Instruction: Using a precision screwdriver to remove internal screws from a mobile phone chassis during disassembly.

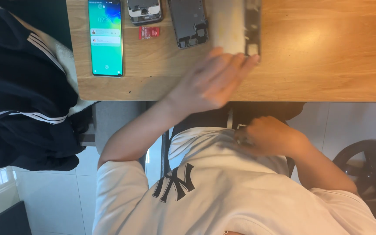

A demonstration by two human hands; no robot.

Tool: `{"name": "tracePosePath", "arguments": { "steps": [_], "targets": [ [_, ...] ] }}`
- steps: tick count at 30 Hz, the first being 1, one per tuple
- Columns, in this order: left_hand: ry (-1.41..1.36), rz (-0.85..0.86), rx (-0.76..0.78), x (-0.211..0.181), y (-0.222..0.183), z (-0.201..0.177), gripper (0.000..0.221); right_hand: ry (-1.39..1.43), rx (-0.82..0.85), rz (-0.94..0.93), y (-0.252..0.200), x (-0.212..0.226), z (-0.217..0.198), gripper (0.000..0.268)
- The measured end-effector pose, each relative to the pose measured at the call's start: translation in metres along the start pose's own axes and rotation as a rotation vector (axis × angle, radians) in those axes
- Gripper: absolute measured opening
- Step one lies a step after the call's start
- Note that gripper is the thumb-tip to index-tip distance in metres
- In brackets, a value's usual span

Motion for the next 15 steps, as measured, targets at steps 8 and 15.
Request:
{"name": "tracePosePath", "arguments": {
  "steps": [8,15],
  "targets": [
    [-0.056,-0.035,-0.053,-0.035,0.014,0.037,0.019,0.027,0.241,0.025,0.024,-0.009,0.034,0.038],
    [-0.039,-0.063,-0.029,-0.043,0.009,0.062,0.024,0.149,-0.070,0.176,0.013,-0.027,0.003,0.026]
  ]
}}
Point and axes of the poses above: each hand's wrist, its own y-axis towards the middle knuckle, its own z-axis out of the palm, x = y × z, the point moved 6 cm from there along y, towards the middle knuckle, and after that the axes turned 6 degrees about x, right-handed, at the moved point
